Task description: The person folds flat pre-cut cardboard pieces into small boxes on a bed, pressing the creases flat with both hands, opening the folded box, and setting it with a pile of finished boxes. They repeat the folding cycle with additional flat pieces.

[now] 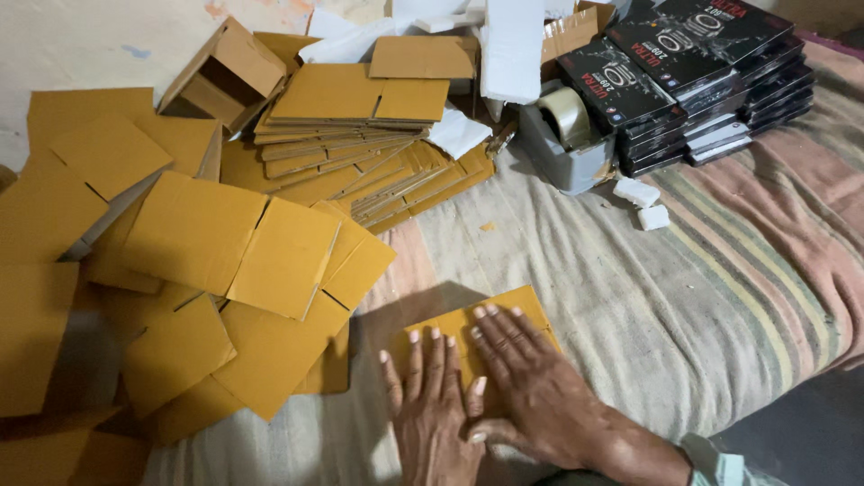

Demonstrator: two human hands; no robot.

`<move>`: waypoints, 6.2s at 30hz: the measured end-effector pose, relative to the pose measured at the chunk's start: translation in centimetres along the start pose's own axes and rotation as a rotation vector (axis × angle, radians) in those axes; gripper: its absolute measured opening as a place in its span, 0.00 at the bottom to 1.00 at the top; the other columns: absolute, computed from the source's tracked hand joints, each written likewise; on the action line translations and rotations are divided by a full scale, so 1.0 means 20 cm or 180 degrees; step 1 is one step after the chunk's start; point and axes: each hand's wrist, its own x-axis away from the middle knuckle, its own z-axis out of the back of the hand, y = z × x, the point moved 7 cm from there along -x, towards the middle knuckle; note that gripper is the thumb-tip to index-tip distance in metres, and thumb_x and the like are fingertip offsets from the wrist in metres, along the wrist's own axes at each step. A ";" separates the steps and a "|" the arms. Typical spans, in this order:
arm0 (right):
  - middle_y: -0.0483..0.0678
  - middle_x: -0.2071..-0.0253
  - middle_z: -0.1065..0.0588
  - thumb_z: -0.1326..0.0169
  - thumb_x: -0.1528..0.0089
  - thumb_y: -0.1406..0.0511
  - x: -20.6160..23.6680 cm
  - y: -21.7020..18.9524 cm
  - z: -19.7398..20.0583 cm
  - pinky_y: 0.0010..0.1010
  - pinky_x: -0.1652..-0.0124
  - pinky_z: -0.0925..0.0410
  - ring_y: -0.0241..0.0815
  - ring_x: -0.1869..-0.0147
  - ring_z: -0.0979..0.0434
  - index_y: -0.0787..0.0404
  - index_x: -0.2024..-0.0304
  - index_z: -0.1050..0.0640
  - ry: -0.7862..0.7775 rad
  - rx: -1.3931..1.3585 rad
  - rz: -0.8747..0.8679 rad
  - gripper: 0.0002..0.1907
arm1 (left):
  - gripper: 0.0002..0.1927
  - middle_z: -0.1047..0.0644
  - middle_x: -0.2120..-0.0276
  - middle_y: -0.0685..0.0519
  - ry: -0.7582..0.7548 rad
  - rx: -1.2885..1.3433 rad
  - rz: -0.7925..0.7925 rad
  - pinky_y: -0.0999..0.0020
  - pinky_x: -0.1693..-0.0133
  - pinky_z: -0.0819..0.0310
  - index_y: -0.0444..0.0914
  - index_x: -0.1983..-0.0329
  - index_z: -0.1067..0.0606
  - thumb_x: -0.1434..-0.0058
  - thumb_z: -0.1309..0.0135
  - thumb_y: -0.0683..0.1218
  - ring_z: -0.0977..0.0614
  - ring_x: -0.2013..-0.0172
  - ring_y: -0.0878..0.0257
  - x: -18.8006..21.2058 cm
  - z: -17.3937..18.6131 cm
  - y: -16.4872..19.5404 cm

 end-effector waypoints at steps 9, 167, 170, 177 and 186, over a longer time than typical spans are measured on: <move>0.67 0.27 0.50 0.60 0.38 0.34 0.09 0.12 0.11 0.51 0.28 0.63 0.59 0.21 0.59 0.76 0.31 0.47 0.0052 0.0100 -0.0288 0.56 | 0.30 0.31 0.34 0.44 0.0271 -0.0183 0.0066 0.32 0.31 0.68 0.32 0.38 0.30 0.30 0.63 0.58 0.43 0.28 0.43 0.09 0.12 -0.14; 0.66 0.26 0.46 0.62 0.32 0.52 -0.13 0.22 -0.44 0.55 0.27 0.62 0.63 0.20 0.55 0.67 0.31 0.38 -0.0479 -0.0162 -0.1242 0.34 | 0.17 0.24 0.51 0.42 -0.0451 -0.0099 0.0745 0.50 0.42 0.36 0.34 0.47 0.27 0.36 0.51 0.47 0.26 0.46 0.46 -0.23 -0.19 0.01; 0.65 0.27 0.46 0.63 0.33 0.51 -0.08 0.33 -0.42 0.58 0.30 0.63 0.66 0.22 0.55 0.63 0.31 0.38 -0.0472 -0.0120 -0.1360 0.33 | 0.15 0.24 0.52 0.42 -0.0512 -0.0175 0.0778 0.51 0.45 0.34 0.35 0.48 0.27 0.35 0.52 0.47 0.25 0.49 0.45 -0.20 -0.17 -0.05; 0.69 0.25 0.47 0.66 0.34 0.50 -0.04 0.46 -0.30 0.64 0.32 0.65 0.72 0.21 0.56 0.61 0.34 0.37 -0.0099 0.0563 -0.1639 0.32 | 0.17 0.23 0.56 0.42 -0.0805 -0.0785 0.1007 0.48 0.43 0.35 0.37 0.51 0.26 0.36 0.53 0.52 0.24 0.51 0.46 -0.22 -0.16 -0.11; 0.70 0.28 0.49 0.66 0.33 0.51 -0.09 0.39 -0.41 0.65 0.33 0.66 0.71 0.24 0.59 0.66 0.32 0.37 -0.0470 -0.0076 -0.1290 0.34 | 0.13 0.22 0.57 0.43 -0.0903 -0.0718 0.0892 0.48 0.42 0.36 0.39 0.54 0.24 0.32 0.55 0.50 0.24 0.52 0.46 -0.23 -0.23 -0.11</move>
